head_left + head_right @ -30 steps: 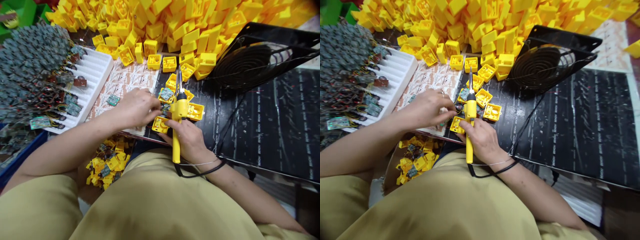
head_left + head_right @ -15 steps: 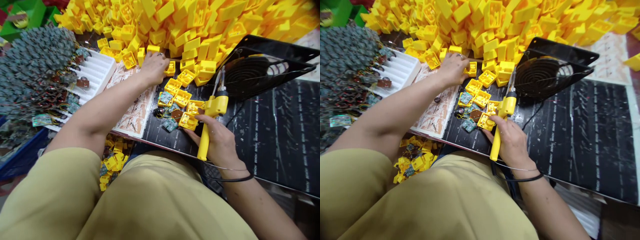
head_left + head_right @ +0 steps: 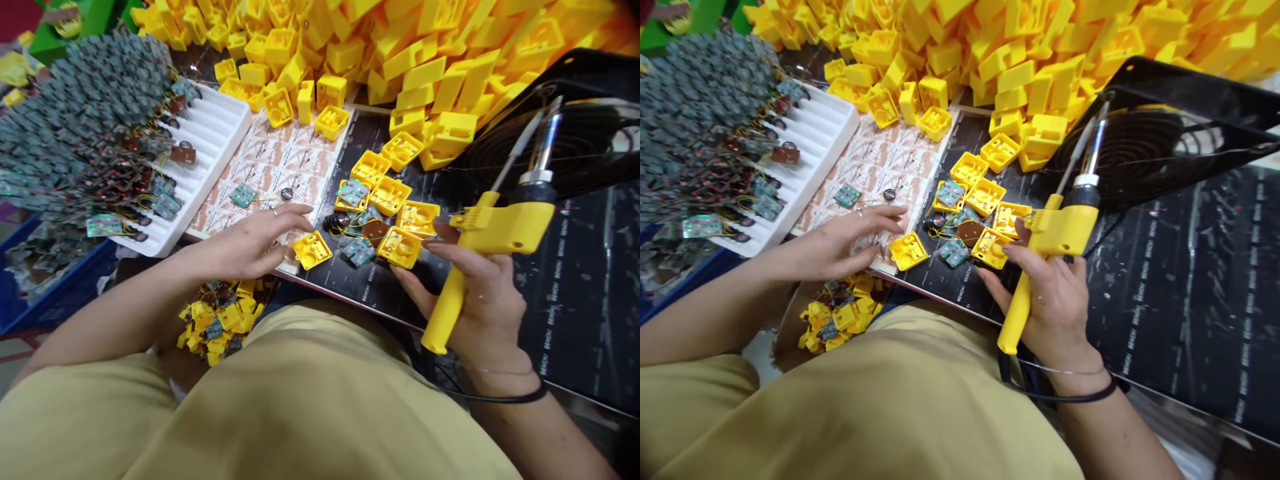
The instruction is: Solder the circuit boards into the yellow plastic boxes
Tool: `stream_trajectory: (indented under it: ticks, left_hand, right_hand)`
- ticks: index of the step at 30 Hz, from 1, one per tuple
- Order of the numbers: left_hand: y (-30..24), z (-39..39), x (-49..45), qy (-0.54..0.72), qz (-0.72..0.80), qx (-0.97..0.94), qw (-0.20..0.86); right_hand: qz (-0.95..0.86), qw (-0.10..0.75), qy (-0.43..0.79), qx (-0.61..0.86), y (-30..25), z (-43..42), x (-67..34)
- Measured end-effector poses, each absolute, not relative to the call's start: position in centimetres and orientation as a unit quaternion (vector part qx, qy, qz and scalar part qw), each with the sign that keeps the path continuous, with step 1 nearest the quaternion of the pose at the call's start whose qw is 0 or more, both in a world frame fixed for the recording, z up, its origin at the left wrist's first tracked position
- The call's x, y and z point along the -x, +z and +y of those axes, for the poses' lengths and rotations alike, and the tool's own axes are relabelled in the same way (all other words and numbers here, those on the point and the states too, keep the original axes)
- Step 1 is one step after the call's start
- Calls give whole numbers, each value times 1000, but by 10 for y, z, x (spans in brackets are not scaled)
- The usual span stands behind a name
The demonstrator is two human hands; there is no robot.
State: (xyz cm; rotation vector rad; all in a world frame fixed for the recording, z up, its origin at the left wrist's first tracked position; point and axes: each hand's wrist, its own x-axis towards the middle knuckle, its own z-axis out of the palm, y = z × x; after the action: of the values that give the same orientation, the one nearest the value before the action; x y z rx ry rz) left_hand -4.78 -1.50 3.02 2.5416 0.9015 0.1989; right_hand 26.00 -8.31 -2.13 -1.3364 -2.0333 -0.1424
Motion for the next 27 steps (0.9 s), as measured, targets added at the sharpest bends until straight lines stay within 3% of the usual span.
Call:
stream_trajectory:
  ticks: [4,12,17,21,27]
  left_hand:
    - [11,-36,40,131,419,-890,127]
    - [-4,-56,4,105,408,-902,-95]
    - [15,-53,27,120,373,-920,19]
    - [19,-11,70,138,486,-863,-9]
    - [5,30,93,132,514,-846,42]
  right_hand:
    - [-793,380,-17,475,-18,-86,-250]
    - [-839,350,-27,416,-13,-82,-213]
    - [-855,326,-19,403,-11,-78,-208]
    - [-850,302,-79,424,-10,-77,-204]
    - [-869,277,-91,400,-12,-75,-186]
